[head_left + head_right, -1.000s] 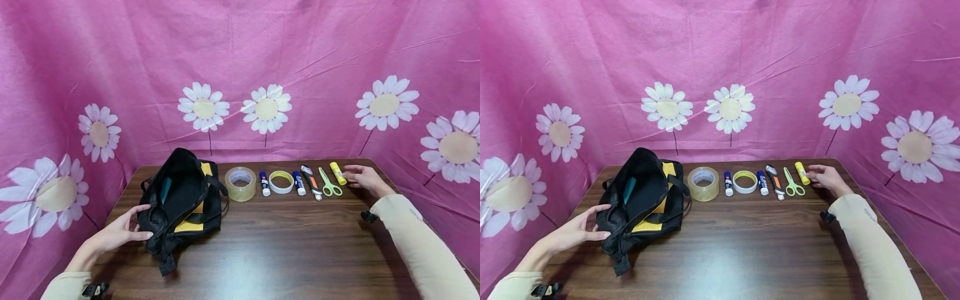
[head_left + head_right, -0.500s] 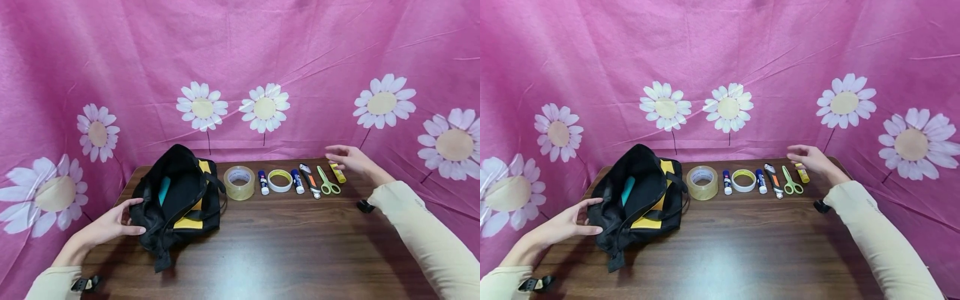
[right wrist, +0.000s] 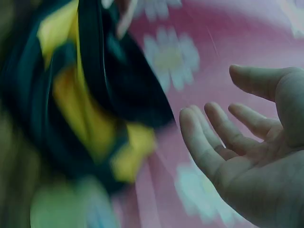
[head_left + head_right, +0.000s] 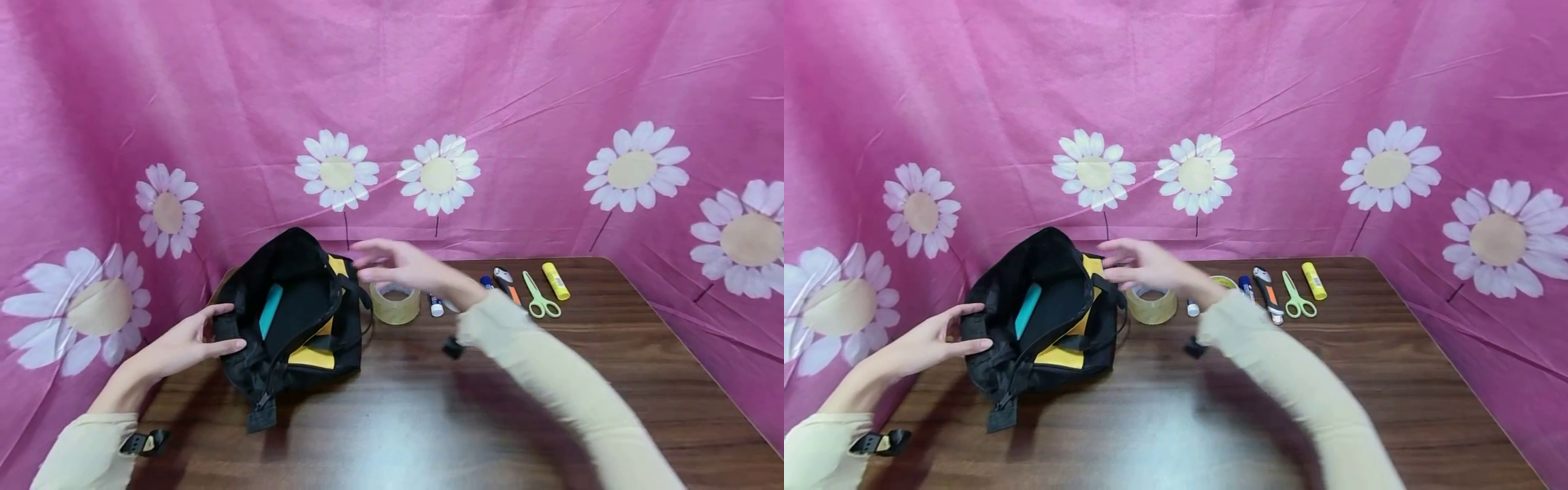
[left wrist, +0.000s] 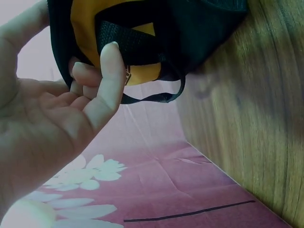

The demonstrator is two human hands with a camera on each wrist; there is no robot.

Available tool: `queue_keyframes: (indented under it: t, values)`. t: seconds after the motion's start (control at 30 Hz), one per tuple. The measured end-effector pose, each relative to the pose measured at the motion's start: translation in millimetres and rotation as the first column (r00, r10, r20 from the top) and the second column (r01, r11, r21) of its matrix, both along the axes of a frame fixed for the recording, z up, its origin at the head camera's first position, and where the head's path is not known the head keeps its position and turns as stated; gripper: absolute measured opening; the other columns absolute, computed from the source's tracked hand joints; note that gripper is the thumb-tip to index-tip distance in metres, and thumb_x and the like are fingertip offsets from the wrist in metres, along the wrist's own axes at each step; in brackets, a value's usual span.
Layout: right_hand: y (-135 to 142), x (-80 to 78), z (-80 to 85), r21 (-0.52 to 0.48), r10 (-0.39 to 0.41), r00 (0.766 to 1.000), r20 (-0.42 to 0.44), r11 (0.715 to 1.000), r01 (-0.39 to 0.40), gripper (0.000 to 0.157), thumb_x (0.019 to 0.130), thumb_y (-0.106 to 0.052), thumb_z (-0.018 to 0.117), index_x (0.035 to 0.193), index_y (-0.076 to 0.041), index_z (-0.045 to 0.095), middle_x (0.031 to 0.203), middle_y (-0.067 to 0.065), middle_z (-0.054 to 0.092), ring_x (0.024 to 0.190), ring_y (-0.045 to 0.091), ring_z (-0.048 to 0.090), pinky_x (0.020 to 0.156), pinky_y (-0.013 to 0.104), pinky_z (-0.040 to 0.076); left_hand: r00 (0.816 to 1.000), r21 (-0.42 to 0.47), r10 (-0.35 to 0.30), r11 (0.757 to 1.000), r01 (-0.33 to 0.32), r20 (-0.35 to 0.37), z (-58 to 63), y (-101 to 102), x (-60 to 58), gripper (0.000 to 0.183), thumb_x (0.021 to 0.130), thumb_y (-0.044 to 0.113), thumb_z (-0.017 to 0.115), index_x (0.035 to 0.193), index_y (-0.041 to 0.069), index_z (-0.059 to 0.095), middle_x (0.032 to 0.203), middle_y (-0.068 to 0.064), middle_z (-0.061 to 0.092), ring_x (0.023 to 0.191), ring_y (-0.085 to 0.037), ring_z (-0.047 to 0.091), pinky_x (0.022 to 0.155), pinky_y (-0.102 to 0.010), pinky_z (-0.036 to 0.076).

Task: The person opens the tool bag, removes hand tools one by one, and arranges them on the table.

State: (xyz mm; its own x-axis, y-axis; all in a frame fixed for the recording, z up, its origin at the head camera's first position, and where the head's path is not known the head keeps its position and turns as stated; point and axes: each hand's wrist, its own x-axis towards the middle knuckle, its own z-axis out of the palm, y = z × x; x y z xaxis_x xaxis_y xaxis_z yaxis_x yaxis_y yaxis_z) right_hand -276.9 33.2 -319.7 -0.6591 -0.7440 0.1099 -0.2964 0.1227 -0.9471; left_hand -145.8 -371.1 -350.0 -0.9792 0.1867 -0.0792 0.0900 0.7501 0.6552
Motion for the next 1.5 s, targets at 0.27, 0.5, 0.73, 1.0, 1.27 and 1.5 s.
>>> queue_keyframes:
  t: [0.27,0.5,0.73,1.0,1.27,1.5]
  values:
    - [-162.4,-3.4,-21.2,-0.053,0.022,0.95,0.313,0.999,-0.005,0.057,0.096,-0.009,0.07,0.149,-0.004,0.048,0.122,0.009,0.064,0.093,0.016,0.067,0.08,0.036,0.058,1.0,-0.021,0.003,1.0,-0.003,0.002,1.1,2.8,0.8,0.083,0.091,0.03,0.078,0.15,-0.006,0.032,0.067,-0.001,0.039,0.059,-0.015,0.043,0.055,-0.03,0.037]
    - [-204.2,-19.7,-38.8,0.107,-0.133,0.906,0.401,0.989,0.098,0.055,0.093,-0.008,0.073,0.144,-0.002,0.053,0.115,0.007,0.068,0.111,0.028,0.064,0.089,0.042,0.055,1.0,0.004,0.01,1.0,-0.011,0.005,-3.1,9.5,0.6,0.085,0.089,0.029,0.079,0.15,-0.005,0.032,0.063,0.001,0.037,0.053,-0.014,0.041,0.052,-0.03,0.036]
    - [-232.6,-37.1,-48.1,0.171,-0.235,0.904,0.356,0.968,0.184,0.059,0.086,0.003,0.077,0.14,0.004,0.055,0.117,0.014,0.066,0.102,0.025,0.063,0.082,0.037,0.058,1.0,0.0,-0.011,1.0,0.011,-0.014,6.2,9.2,-4.4,0.086,0.087,0.026,0.081,0.15,-0.006,0.032,0.06,0.002,0.035,0.047,-0.015,0.04,0.05,-0.031,0.037]
    - [-252.3,-40.4,-84.9,0.173,-0.334,0.871,0.36,0.941,0.29,0.057,0.083,0.009,0.077,0.136,0.003,0.057,0.075,0.004,0.06,0.069,0.018,0.055,0.086,0.046,0.056,1.0,0.016,0.001,1.0,-0.002,0.029,1.3,7.4,-2.1,0.087,0.088,0.025,0.081,0.151,-0.005,0.03,0.06,0.003,0.033,0.047,-0.014,0.039,0.051,-0.032,0.036]
    - [-251.9,-42.6,-115.9,0.22,-0.478,0.823,0.306,0.877,0.427,0.06,0.082,0.0,0.083,0.137,-0.004,0.059,0.114,0.011,0.062,0.082,0.025,0.069,0.07,0.037,0.059,0.999,0.022,-0.002,1.0,0.001,0.041,-3.6,3.0,1.8,0.088,0.087,0.024,0.081,0.152,-0.005,0.028,0.058,0.006,0.029,0.045,-0.01,0.035,0.053,-0.031,0.037]
    - [-255.6,-44.9,-136.5,0.174,-0.519,0.797,0.307,0.855,0.489,0.07,0.08,-0.015,0.089,0.14,-0.004,0.056,0.133,0.013,0.056,0.064,0.022,0.068,0.058,0.031,0.057,1.0,-0.009,0.018,1.0,-0.018,0.022,-2.6,-4.5,6.3,0.087,0.086,0.02,0.081,0.151,-0.006,0.029,0.059,0.006,0.03,0.046,-0.011,0.038,0.053,-0.031,0.038]
